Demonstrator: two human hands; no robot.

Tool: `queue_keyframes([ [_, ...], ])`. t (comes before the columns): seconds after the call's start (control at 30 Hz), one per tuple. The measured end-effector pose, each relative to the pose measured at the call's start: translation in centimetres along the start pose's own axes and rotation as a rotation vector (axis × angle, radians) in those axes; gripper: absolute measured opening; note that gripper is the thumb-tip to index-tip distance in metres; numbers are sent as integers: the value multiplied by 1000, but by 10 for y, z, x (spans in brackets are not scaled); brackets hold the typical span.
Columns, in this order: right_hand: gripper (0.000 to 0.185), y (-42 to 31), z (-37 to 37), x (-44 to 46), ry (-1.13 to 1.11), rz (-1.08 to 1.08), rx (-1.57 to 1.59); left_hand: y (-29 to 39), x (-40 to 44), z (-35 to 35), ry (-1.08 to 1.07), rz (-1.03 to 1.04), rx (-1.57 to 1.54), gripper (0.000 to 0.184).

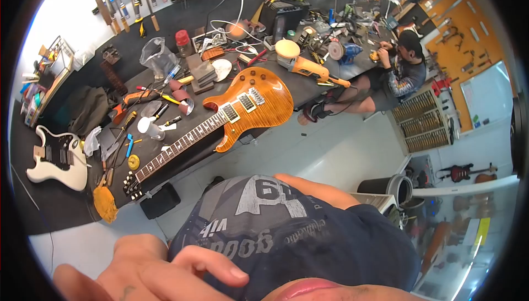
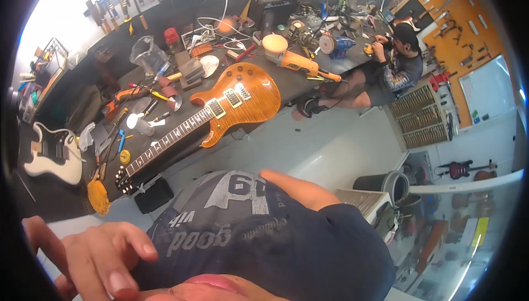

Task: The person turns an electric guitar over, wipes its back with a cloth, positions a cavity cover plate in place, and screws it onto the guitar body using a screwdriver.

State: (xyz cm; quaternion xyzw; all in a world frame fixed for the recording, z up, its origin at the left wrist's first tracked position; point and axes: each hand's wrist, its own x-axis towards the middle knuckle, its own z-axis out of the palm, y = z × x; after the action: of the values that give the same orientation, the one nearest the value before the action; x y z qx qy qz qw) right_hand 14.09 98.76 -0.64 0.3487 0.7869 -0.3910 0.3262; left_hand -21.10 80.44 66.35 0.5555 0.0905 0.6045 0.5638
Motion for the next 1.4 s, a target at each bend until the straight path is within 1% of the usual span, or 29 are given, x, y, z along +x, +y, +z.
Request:
queue_keyframes([
  [0.23,35,-9,5,3,16,16,9,30,2,-17,3,-20,98,40],
  [0.33,30,-10,14,6,31,18,2,46,-1,-30,22,-28,172,39],
  [0.4,30,-4,27,22,61,-87,-265,59,-2,-36,44,-40,247,38],
  [0.43,30,-15,21,20,81,-136,-400,65,-8,-42,74,-24,287,38],
  [0.47,31,-20,14,12,151,83,-219,72,-20,-48,103,15,314,37],
  [0.53,33,-69,-31,-33,424,470,222,67,-76,-102,164,412,76,49],
  [0.57,34,-65,-41,-36,395,463,208,63,-79,-115,181,457,39,46],
  [0.6,35,-61,-50,-38,366,456,194,49,-77,-122,229,440,35,44],
  [0.67,38,-44,-51,-27,293,399,172,21,-78,-133,408,292,111,42],
  [0.7,37,-47,-59,-26,283,389,196,6,-79,-136,511,182,174,42],
  [0.77,37,-55,-68,-29,231,372,240,-37,-84,-149,709,-108,364,49],
  [0.8,37,-46,-68,-16,193,347,244,-58,-87,-155,781,-265,436,53],
  [0.83,37,-32,-68,0,155,322,244,-86,-93,-161,779,-388,411,58],
  [0.9,39,-25,-103,-1,132,161,123,-143,-150,-195,717,-658,398,68],
  [0.97,40,-28,-164,-13,-34,235,120,-206,-202,-212,717,-986,656,60],
  [1.03,43,-15,-221,-13,-40,201,365,-260,-258,-212,491,-1273,1244,49],
  [1.1,47,-11,-279,-11,117,135,469,-290,-265,-192,192,-1689,1354,40],
  [1.17,51,-13,-337,-3,269,93,391,-300,-271,-152,541,-1407,1014,41],
  [1.23,57,-14,-377,21,385,64,362,-330,-284,-143,763,-1328,777,44],
  [1.3,61,-35,-409,31,430,63,213,-390,-339,-156,880,-1495,615,48],
  [1.4,66,-55,-426,57,377,56,174,-411,-367,-127,1047,-1776,762,51],
])
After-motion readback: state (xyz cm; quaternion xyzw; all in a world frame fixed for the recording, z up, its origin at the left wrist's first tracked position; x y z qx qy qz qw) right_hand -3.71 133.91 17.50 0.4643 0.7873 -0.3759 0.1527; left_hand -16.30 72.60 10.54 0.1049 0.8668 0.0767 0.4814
